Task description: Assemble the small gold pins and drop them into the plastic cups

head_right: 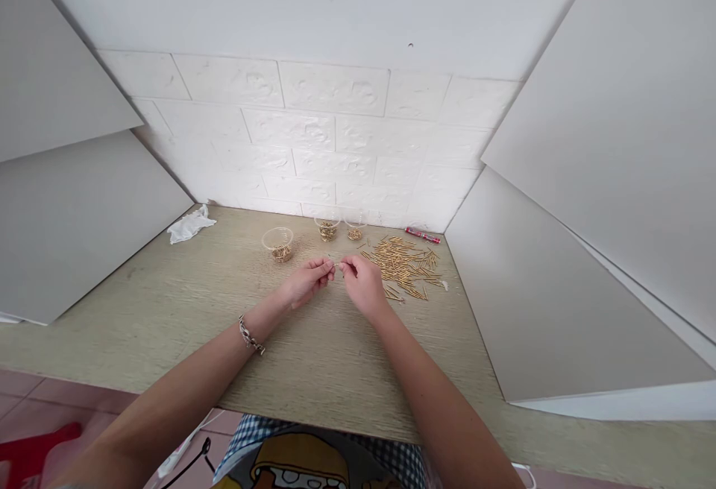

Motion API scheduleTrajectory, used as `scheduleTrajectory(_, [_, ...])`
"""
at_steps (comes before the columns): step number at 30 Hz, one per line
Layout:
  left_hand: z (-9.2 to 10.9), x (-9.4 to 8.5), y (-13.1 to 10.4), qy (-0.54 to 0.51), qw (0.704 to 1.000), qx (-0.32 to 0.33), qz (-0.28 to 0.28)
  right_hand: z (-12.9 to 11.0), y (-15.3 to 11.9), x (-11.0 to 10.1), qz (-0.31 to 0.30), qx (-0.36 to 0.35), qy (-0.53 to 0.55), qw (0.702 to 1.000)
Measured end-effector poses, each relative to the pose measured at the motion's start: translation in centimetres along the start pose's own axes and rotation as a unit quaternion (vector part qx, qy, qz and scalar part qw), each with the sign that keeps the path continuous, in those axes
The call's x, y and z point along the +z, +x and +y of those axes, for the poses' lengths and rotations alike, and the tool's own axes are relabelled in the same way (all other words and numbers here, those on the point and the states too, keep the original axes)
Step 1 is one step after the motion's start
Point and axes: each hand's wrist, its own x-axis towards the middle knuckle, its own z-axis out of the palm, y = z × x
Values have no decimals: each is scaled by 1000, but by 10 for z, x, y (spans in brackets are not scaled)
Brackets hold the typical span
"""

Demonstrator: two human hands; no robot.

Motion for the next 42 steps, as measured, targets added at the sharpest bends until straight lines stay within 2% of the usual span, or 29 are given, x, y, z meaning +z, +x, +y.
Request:
scheduleTrajectory(5, [1, -2, 2, 96, 995, 29, 25, 0, -2, -2, 6, -93, -84, 992])
scheduleTrajectory(7, [1, -4, 3, 147, 988, 42, 23, 0, 0, -5, -12, -101, -95, 990])
scheduleTrajectory(11, [-1, -5, 4, 182, 982, 51, 8, 0, 2, -8, -54, -41, -61, 996])
scheduleTrajectory(14, [-4, -4, 5, 170, 984, 48, 17, 0, 2, -4, -39, 7, -33, 999])
scheduleTrajectory(18, [-4, -4, 5, 193, 979, 53, 33, 0, -1, 2, -7, -3, -34, 999])
scheduleTrajectory(23, [0, -5, 4, 233, 970, 60, 35, 0, -1, 1, -29, 6, -23, 999])
scheduleTrajectory(28, [2, -4, 3, 221, 973, 58, 40, 0, -3, 4, -20, 7, -25, 999])
scheduleTrajectory(32, [1, -2, 3, 184, 981, 41, 43, 4, -2, 6, 11, -4, -11, 1000])
scheduleTrajectory(36, [2, 0, 2, 121, 993, 4, 10, 8, 0, 2, 19, -43, -18, 999])
scheduleTrajectory(39, [2, 0, 1, 67, 998, -18, 6, 9, 1, 0, -2, -90, -42, 995])
scheduleTrajectory(42, [2, -1, 0, -7, 999, -41, 9, 7, -1, -1, 17, -129, -78, 988])
